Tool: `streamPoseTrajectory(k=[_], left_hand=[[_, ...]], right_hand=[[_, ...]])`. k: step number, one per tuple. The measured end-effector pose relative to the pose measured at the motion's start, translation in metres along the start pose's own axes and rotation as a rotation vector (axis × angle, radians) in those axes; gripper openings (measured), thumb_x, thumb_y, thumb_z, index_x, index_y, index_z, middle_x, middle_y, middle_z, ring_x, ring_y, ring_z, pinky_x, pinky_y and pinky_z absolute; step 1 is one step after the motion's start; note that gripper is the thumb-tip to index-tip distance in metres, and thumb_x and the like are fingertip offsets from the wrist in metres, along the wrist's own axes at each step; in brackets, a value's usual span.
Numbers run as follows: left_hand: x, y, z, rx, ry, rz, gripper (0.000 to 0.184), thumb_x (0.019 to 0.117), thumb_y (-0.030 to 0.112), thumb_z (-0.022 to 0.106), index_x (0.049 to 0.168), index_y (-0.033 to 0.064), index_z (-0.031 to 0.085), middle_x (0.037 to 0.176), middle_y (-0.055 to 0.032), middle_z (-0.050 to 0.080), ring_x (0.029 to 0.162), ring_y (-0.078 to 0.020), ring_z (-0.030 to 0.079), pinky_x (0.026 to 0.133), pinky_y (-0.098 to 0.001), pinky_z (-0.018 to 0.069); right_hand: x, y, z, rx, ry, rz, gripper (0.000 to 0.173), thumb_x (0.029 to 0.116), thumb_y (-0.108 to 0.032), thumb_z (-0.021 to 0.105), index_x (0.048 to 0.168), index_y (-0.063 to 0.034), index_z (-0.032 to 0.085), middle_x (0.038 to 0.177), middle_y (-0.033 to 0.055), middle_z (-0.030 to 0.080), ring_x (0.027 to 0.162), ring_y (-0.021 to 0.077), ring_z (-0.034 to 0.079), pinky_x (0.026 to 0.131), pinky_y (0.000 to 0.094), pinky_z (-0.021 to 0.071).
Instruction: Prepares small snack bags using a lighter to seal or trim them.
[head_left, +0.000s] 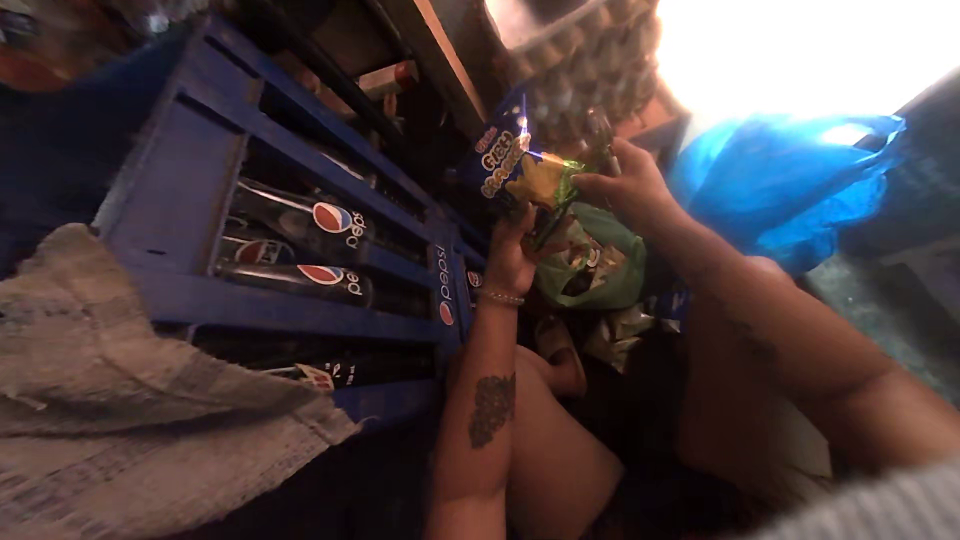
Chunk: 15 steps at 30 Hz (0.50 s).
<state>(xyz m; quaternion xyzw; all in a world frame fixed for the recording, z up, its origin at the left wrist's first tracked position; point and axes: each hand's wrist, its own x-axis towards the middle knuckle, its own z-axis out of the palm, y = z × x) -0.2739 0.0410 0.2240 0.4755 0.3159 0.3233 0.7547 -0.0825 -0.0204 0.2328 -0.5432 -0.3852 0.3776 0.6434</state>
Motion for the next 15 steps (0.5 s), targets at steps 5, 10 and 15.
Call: streamPoseTrajectory(k=[5, 10, 15], left_hand=[[0.009, -0.008, 0.004, 0.083, 0.286, 0.144, 0.057, 0.0993, 0.018, 0.066, 0.148, 0.0116, 0.037, 0.114, -0.0071, 0.06, 0.098, -0.0169, 0.064, 0.084, -0.0403, 0.0586], [0.013, -0.007, -0.002, 0.053, 0.346, 0.145, 0.037, 0.1067, 0.034, 0.053, 0.133, 0.008, 0.054, 0.108, -0.0068, 0.066, 0.097, -0.0165, 0.067, 0.085, -0.0378, 0.0587], [0.012, -0.007, -0.001, 0.078, 0.358, 0.201, 0.041, 0.1066, 0.033, 0.054, 0.137, 0.0064, 0.051, 0.114, -0.0093, 0.066, 0.103, -0.0183, 0.067, 0.089, -0.0394, 0.0586]], right_hand=[[-0.003, 0.0, 0.003, -0.129, -0.059, -0.045, 0.041, 0.086, -0.002, 0.078, 0.122, -0.0006, 0.059, 0.105, 0.0101, 0.067, 0.079, 0.0131, 0.068, 0.071, 0.031, 0.0606], [-0.003, -0.004, 0.004, -0.093, -0.104, -0.022, 0.039, 0.086, 0.002, 0.076, 0.121, -0.0009, 0.059, 0.105, 0.0102, 0.068, 0.08, 0.0144, 0.07, 0.071, 0.0317, 0.0625], [-0.001, 0.0, 0.003, -0.062, -0.125, -0.057, 0.04, 0.0853, 0.004, 0.076, 0.121, -0.0004, 0.059, 0.103, 0.0096, 0.068, 0.077, 0.0131, 0.069, 0.069, 0.03, 0.0615]])
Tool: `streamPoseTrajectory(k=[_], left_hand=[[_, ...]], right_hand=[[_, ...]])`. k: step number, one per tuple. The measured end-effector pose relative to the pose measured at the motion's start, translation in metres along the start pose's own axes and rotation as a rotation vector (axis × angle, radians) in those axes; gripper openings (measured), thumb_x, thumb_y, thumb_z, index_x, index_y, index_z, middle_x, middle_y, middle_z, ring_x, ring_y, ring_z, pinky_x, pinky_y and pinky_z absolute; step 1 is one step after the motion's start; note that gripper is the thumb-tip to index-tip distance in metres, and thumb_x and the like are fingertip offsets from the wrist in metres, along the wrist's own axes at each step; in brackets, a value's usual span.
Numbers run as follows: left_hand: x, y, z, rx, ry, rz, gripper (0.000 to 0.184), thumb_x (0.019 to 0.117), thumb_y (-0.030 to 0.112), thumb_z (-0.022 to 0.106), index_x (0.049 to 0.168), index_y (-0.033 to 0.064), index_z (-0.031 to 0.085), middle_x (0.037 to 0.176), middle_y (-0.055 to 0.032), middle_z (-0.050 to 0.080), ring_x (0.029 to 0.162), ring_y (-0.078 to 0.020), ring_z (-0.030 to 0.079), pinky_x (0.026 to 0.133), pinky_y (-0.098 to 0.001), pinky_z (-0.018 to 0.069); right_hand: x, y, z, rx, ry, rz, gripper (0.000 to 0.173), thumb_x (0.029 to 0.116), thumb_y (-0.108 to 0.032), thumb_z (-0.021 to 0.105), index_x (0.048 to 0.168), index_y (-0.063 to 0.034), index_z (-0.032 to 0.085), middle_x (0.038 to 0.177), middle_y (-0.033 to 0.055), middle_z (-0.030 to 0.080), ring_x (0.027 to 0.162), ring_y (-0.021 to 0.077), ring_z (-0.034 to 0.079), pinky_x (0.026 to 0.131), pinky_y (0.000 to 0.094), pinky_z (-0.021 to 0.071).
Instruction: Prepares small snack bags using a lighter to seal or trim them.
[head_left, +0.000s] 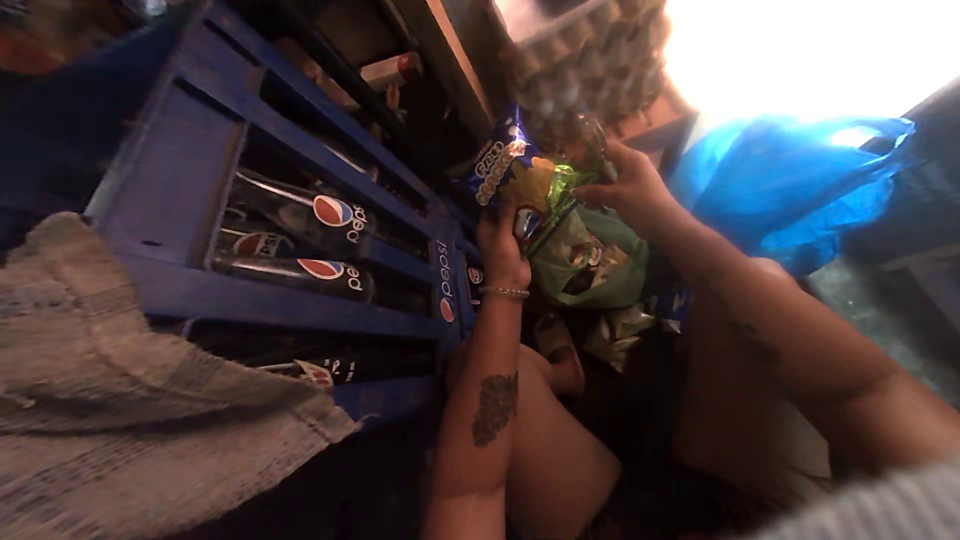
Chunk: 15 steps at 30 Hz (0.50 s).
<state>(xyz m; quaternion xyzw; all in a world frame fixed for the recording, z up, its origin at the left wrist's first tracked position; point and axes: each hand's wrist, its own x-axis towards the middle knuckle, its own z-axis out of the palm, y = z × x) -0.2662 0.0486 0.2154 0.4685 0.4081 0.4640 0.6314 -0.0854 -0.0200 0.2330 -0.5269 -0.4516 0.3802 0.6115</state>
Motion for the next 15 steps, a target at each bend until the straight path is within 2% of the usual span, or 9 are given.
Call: streamPoseTrajectory(k=[2, 4, 6, 9, 12, 13, 15], left_hand=[[-0.001, 0.003, 0.0, -0.009, 0.015, 0.01, 0.038, 0.1077, 0.035, 0.05, 0.137, 0.01, 0.051, 0.114, -0.0051, 0.064, 0.101, -0.0132, 0.065, 0.086, -0.0335, 0.0574], [0.003, 0.005, -0.002, -0.053, 0.049, -0.02, 0.044, 0.108, 0.047, 0.043, 0.135, 0.0147, 0.055, 0.113, -0.0025, 0.067, 0.099, -0.0115, 0.066, 0.082, -0.0331, 0.0581], [0.005, 0.007, -0.007, -0.099, 0.061, -0.037, 0.048, 0.1077, 0.049, 0.043, 0.139, 0.0141, 0.053, 0.123, -0.0049, 0.065, 0.109, -0.016, 0.065, 0.089, -0.0386, 0.0574], [0.006, 0.008, -0.01, -0.033, 0.084, 0.013, 0.042, 0.1081, 0.04, 0.048, 0.136, 0.0083, 0.052, 0.121, -0.0078, 0.065, 0.11, -0.0176, 0.065, 0.092, -0.0393, 0.0568], [0.004, 0.007, -0.01, 0.103, 0.063, 0.101, 0.038, 0.1049, 0.033, 0.058, 0.13, 0.0046, 0.058, 0.116, -0.0072, 0.067, 0.107, -0.0148, 0.066, 0.093, -0.0361, 0.056], [0.003, 0.006, -0.01, 0.145, 0.046, 0.135, 0.034, 0.1035, 0.03, 0.061, 0.126, 0.0038, 0.059, 0.113, -0.0061, 0.067, 0.105, -0.0129, 0.065, 0.093, -0.0343, 0.0554], [0.0, 0.005, -0.007, 0.194, -0.022, 0.171, 0.032, 0.1018, 0.023, 0.064, 0.126, 0.0023, 0.06, 0.113, -0.0042, 0.068, 0.105, -0.0089, 0.065, 0.095, -0.03, 0.0545]], right_hand=[[0.001, 0.0, -0.002, -0.022, -0.014, 0.002, 0.041, 0.085, 0.004, 0.076, 0.122, -0.0004, 0.058, 0.104, 0.01, 0.068, 0.077, 0.0133, 0.068, 0.07, 0.0301, 0.0614], [0.002, -0.001, -0.007, -0.084, -0.044, 0.013, 0.042, 0.0843, 0.003, 0.076, 0.122, -0.0008, 0.059, 0.104, 0.0105, 0.068, 0.081, 0.0147, 0.069, 0.073, 0.0322, 0.061], [0.002, -0.003, -0.012, -0.139, -0.078, 0.029, 0.041, 0.0848, 0.0, 0.078, 0.122, -0.0008, 0.06, 0.103, 0.0105, 0.069, 0.082, 0.0145, 0.068, 0.074, 0.0327, 0.0606], [0.003, 0.001, -0.017, -0.242, -0.036, 0.006, 0.039, 0.0867, -0.01, 0.08, 0.121, -0.0017, 0.063, 0.101, 0.0087, 0.069, 0.083, 0.0132, 0.067, 0.077, 0.0326, 0.0588], [0.005, 0.002, -0.021, -0.309, 0.072, -0.065, 0.041, 0.087, -0.018, 0.082, 0.12, -0.0018, 0.063, 0.105, 0.009, 0.069, 0.09, 0.0131, 0.067, 0.083, 0.0337, 0.0574], [0.005, 0.001, -0.022, -0.306, 0.097, -0.083, 0.041, 0.0875, -0.018, 0.081, 0.119, -0.0017, 0.063, 0.106, 0.0087, 0.069, 0.092, 0.0121, 0.067, 0.084, 0.0323, 0.0571], [0.004, -0.002, -0.021, -0.249, 0.13, -0.115, 0.04, 0.0877, -0.016, 0.081, 0.119, -0.0016, 0.061, 0.106, 0.0073, 0.068, 0.091, 0.0094, 0.066, 0.082, 0.028, 0.0564]])
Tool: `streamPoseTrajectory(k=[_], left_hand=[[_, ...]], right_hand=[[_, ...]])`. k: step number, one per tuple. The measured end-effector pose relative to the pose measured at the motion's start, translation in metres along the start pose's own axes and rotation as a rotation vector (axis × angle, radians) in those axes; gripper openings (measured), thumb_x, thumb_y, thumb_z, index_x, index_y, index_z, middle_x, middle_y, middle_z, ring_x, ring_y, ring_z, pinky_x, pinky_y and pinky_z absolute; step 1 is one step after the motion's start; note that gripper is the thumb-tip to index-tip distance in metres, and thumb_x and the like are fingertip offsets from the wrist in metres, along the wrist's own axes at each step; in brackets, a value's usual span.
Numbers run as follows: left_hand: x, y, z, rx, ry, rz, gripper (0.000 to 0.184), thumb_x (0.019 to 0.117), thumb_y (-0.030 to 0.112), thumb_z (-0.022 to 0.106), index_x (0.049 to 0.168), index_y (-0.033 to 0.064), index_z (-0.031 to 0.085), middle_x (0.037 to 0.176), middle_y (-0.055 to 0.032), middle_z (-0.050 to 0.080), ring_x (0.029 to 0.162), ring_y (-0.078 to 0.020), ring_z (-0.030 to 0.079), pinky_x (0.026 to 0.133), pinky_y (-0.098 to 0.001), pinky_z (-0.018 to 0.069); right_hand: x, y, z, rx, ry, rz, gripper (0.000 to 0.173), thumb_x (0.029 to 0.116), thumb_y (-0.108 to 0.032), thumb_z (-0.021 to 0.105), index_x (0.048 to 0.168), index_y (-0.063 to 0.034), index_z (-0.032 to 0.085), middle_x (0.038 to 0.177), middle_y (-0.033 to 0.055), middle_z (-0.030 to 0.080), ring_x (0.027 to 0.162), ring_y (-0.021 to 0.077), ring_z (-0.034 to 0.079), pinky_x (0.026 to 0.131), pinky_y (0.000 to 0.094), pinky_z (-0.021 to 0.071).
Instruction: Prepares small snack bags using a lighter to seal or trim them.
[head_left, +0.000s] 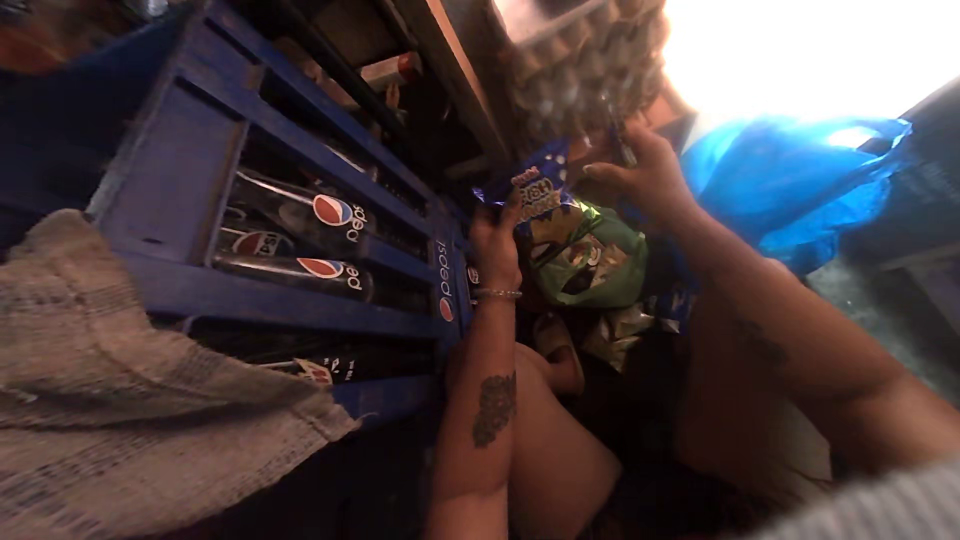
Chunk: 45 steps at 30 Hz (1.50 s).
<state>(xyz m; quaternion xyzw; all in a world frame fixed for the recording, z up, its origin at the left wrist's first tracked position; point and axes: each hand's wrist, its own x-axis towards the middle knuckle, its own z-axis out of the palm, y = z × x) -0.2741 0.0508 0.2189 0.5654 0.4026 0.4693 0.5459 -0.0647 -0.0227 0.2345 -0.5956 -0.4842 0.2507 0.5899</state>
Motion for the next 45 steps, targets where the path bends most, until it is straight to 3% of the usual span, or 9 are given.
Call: streamPoseTrajectory(k=[6, 15, 20, 27, 34, 37, 40, 42, 45], left_hand=[[-0.013, 0.004, 0.0, 0.169, -0.274, 0.046, 0.03, 0.1005, 0.016, 0.065, 0.128, 0.0048, 0.06, 0.115, -0.0009, 0.068, 0.103, -0.0044, 0.065, 0.093, -0.027, 0.0553], [-0.006, 0.0, 0.004, 0.043, -0.265, 0.056, 0.025, 0.0957, 0.002, 0.066, 0.12, -0.0003, 0.063, 0.106, -0.0005, 0.07, 0.099, -0.0046, 0.067, 0.092, -0.0258, 0.0564], [0.001, -0.005, 0.003, -0.075, -0.096, -0.017, 0.036, 0.1067, 0.024, 0.054, 0.135, 0.0022, 0.055, 0.118, -0.0074, 0.067, 0.108, -0.0139, 0.067, 0.096, -0.036, 0.0568], [0.003, -0.001, -0.001, -0.187, 0.165, -0.069, 0.04, 0.1099, 0.035, 0.046, 0.133, 0.0037, 0.054, 0.115, -0.0088, 0.067, 0.106, -0.0169, 0.067, 0.094, -0.0388, 0.0575], [0.004, 0.001, 0.0, -0.25, 0.224, -0.104, 0.038, 0.1074, 0.028, 0.053, 0.137, 0.0047, 0.051, 0.12, -0.0101, 0.065, 0.111, -0.0188, 0.065, 0.095, -0.0402, 0.0563], [0.006, -0.003, -0.004, -0.116, 0.277, -0.045, 0.063, 0.1004, 0.02, 0.064, 0.153, 0.0089, 0.031, 0.132, -0.0136, 0.054, 0.114, -0.0212, 0.059, 0.091, -0.0396, 0.055], [0.012, -0.006, -0.021, 0.239, 0.208, 0.324, 0.097, 0.0923, 0.033, 0.075, 0.16, -0.0028, 0.016, 0.159, -0.025, 0.033, 0.144, -0.0279, 0.04, 0.114, -0.0382, 0.0408], [0.016, -0.004, -0.026, 0.467, 0.1, 0.576, 0.1, 0.0886, 0.042, 0.078, 0.156, -0.0094, 0.024, 0.16, -0.0286, 0.032, 0.151, -0.0339, 0.029, 0.124, -0.0431, 0.0274], [0.014, -0.004, -0.019, 0.758, -0.038, 0.748, 0.098, 0.0833, 0.052, 0.079, 0.154, -0.0032, 0.039, 0.161, -0.0242, 0.035, 0.154, -0.0457, 0.018, 0.123, -0.0653, 0.0095]], right_hand=[[-0.002, -0.003, 0.001, 0.067, -0.004, -0.013, 0.038, 0.0851, -0.009, 0.082, 0.116, -0.0016, 0.062, 0.102, 0.0059, 0.069, 0.086, 0.007, 0.067, 0.079, 0.0247, 0.0581], [0.0, -0.001, -0.001, 0.056, -0.001, -0.015, 0.018, 0.0912, -0.007, 0.073, 0.107, -0.0024, 0.066, 0.094, 0.0035, 0.069, 0.082, 0.0057, 0.066, 0.077, 0.0252, 0.0568], [0.001, 0.0, 0.001, 0.218, 0.101, 0.066, 0.019, 0.0992, -0.017, 0.067, 0.112, -0.0026, 0.065, 0.091, 0.003, 0.069, 0.075, 0.0086, 0.066, 0.068, 0.0269, 0.058], [-0.009, -0.008, 0.008, 0.12, -0.232, 0.164, 0.026, 0.0946, -0.022, 0.074, 0.111, -0.0038, 0.066, 0.087, 0.0028, 0.068, 0.07, 0.0079, 0.065, 0.064, 0.0261, 0.057], [-0.009, -0.004, 0.018, 0.086, -0.22, 0.147, 0.03, 0.09, -0.01, 0.078, 0.115, -0.001, 0.065, 0.098, 0.0084, 0.07, 0.076, 0.0121, 0.068, 0.069, 0.0304, 0.0602], [-0.006, 0.0, 0.015, 0.106, -0.166, 0.101, 0.032, 0.0879, -0.004, 0.077, 0.117, -0.0001, 0.065, 0.1, 0.0093, 0.07, 0.076, 0.0119, 0.069, 0.07, 0.03, 0.061], [-0.003, 0.002, 0.008, -0.024, -0.154, 0.06, 0.032, 0.0865, -0.005, 0.078, 0.115, -0.0025, 0.065, 0.1, 0.0088, 0.07, 0.083, 0.0125, 0.068, 0.078, 0.0325, 0.0588], [-0.002, 0.0, 0.004, -0.126, -0.177, 0.037, 0.033, 0.0867, -0.007, 0.079, 0.117, -0.004, 0.066, 0.104, 0.0095, 0.072, 0.09, 0.0151, 0.07, 0.084, 0.0366, 0.0589], [-0.003, -0.002, -0.001, -0.235, -0.237, -0.021, 0.037, 0.0873, -0.009, 0.079, 0.122, -0.0046, 0.066, 0.104, 0.0104, 0.072, 0.09, 0.0177, 0.07, 0.084, 0.0396, 0.0582]])
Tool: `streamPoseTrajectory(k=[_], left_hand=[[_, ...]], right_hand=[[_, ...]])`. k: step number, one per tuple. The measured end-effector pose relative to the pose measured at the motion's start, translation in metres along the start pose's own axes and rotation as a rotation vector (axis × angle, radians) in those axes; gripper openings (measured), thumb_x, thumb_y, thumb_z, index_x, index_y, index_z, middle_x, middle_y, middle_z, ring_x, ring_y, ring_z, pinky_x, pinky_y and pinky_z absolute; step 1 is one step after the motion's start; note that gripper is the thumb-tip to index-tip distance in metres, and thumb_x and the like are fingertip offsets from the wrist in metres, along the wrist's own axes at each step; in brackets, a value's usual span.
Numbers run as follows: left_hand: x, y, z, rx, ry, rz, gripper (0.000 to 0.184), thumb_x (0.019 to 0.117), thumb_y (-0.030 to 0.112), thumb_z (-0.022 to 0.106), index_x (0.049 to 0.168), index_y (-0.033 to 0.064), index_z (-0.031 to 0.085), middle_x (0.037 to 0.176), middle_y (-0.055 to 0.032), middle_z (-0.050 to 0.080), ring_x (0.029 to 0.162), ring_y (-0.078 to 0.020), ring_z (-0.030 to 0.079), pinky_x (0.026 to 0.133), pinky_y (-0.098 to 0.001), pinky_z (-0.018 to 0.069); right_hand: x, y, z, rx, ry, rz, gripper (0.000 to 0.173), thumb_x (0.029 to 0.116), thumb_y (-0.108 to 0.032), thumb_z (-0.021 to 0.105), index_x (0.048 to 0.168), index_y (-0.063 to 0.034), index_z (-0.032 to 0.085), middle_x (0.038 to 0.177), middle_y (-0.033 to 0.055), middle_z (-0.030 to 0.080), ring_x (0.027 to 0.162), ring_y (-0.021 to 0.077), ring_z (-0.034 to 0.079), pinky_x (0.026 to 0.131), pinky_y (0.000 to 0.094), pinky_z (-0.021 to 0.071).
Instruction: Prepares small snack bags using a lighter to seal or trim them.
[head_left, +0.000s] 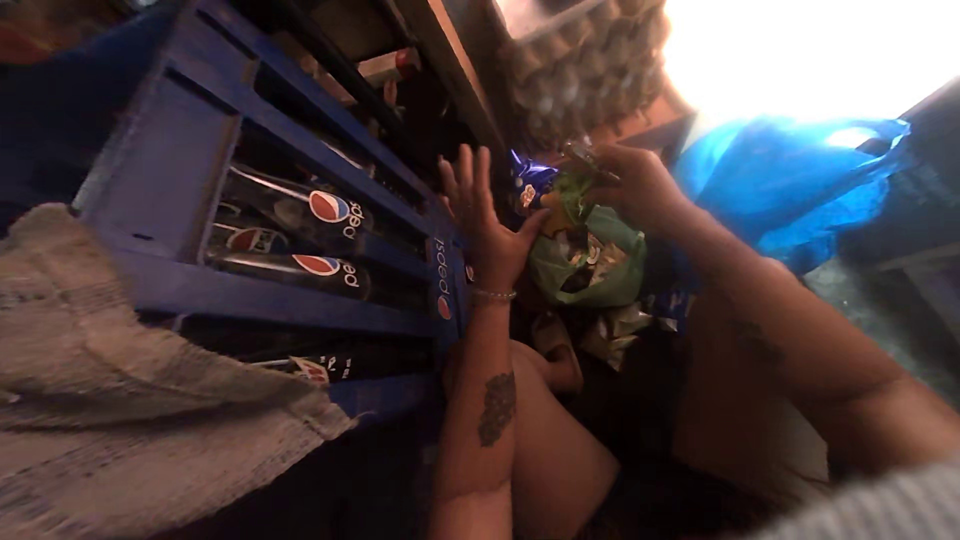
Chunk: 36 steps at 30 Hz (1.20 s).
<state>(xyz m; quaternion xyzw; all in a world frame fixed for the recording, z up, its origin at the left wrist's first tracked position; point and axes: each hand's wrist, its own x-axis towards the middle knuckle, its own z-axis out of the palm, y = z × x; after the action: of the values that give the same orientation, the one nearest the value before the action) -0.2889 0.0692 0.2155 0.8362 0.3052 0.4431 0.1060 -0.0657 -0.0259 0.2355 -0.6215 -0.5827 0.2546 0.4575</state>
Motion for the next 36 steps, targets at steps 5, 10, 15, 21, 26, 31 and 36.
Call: streamPoseTrajectory(k=[5, 10, 15, 21, 26, 31, 36], left_hand=[[-0.006, -0.003, 0.013, 0.058, -0.325, 0.026, 0.077, 0.0807, 0.052, 0.08, 0.144, 0.0149, 0.059, 0.161, -0.0116, 0.041, 0.156, -0.0405, 0.018, 0.117, -0.0757, 0.0023], [-0.007, 0.005, 0.009, 0.065, -0.607, -0.12, 0.085, 0.0801, 0.045, 0.085, 0.147, 0.007, 0.049, 0.13, -0.0114, 0.066, 0.133, -0.0362, 0.054, 0.116, -0.0771, 0.0073], [-0.011, 0.015, 0.016, -0.075, -0.76, -0.179, 0.113, 0.0745, 0.038, 0.092, 0.163, 0.0146, 0.025, 0.149, -0.0128, 0.054, 0.138, -0.0337, 0.05, 0.117, -0.0685, 0.0242], [-0.001, 0.029, 0.013, -0.085, -0.601, -0.489, 0.064, 0.0836, 0.03, 0.086, 0.134, -0.0002, 0.059, 0.12, -0.0223, 0.068, 0.118, -0.0352, 0.064, 0.108, -0.0588, 0.0453], [-0.009, 0.02, 0.008, -0.304, -0.297, -0.563, 0.056, 0.0883, 0.026, 0.082, 0.133, -0.0003, 0.06, 0.118, -0.0174, 0.07, 0.108, -0.0236, 0.069, 0.098, -0.0443, 0.0553], [-0.009, 0.027, 0.008, -0.38, -0.278, -0.57, 0.052, 0.0894, 0.027, 0.08, 0.129, 0.0001, 0.061, 0.114, -0.0141, 0.071, 0.104, -0.0179, 0.07, 0.095, -0.0394, 0.0565], [-0.007, 0.029, 0.007, -0.437, -0.257, -0.54, 0.06, 0.0845, 0.019, 0.084, 0.133, -0.0035, 0.057, 0.118, -0.0128, 0.07, 0.108, -0.0108, 0.068, 0.098, -0.0314, 0.0554]], right_hand=[[-0.002, -0.001, -0.003, -0.05, -0.024, -0.091, 0.043, 0.0876, -0.01, 0.079, 0.128, -0.0055, 0.065, 0.112, 0.0118, 0.073, 0.099, 0.0202, 0.071, 0.091, 0.0422, 0.057], [-0.003, -0.002, -0.006, -0.056, -0.032, -0.115, 0.039, 0.0927, -0.007, 0.073, 0.131, -0.0063, 0.064, 0.114, 0.0116, 0.072, 0.1, 0.0199, 0.071, 0.092, 0.0413, 0.0569], [-0.006, -0.002, -0.003, -0.019, -0.088, -0.247, 0.032, 0.0912, -0.005, 0.073, 0.122, -0.002, 0.067, 0.105, 0.0115, 0.073, 0.09, 0.0156, 0.071, 0.085, 0.0354, 0.058], [-0.003, -0.004, 0.0, -0.036, 0.256, -0.142, 0.026, 0.0968, -0.016, 0.069, 0.119, -0.0026, 0.069, 0.106, 0.0114, 0.072, 0.093, 0.0173, 0.07, 0.087, 0.0394, 0.0579], [0.002, 0.001, -0.009, 0.05, 0.393, -0.098, 0.033, 0.0913, -0.017, 0.076, 0.116, 0.0008, 0.063, 0.101, 0.007, 0.069, 0.086, 0.0072, 0.065, 0.08, 0.0257, 0.0552], [-0.001, -0.001, 0.003, 0.218, 0.233, -0.009, 0.043, 0.0862, -0.018, 0.083, 0.121, -0.0028, 0.062, 0.105, 0.0074, 0.068, 0.09, 0.0094, 0.066, 0.082, 0.0288, 0.0572], [0.002, 0.001, 0.0, 0.36, 0.258, -0.036, 0.027, 0.0879, -0.007, 0.077, 0.112, -0.0009, 0.066, 0.098, 0.0055, 0.07, 0.082, 0.0073, 0.067, 0.076, 0.0267, 0.0588]])
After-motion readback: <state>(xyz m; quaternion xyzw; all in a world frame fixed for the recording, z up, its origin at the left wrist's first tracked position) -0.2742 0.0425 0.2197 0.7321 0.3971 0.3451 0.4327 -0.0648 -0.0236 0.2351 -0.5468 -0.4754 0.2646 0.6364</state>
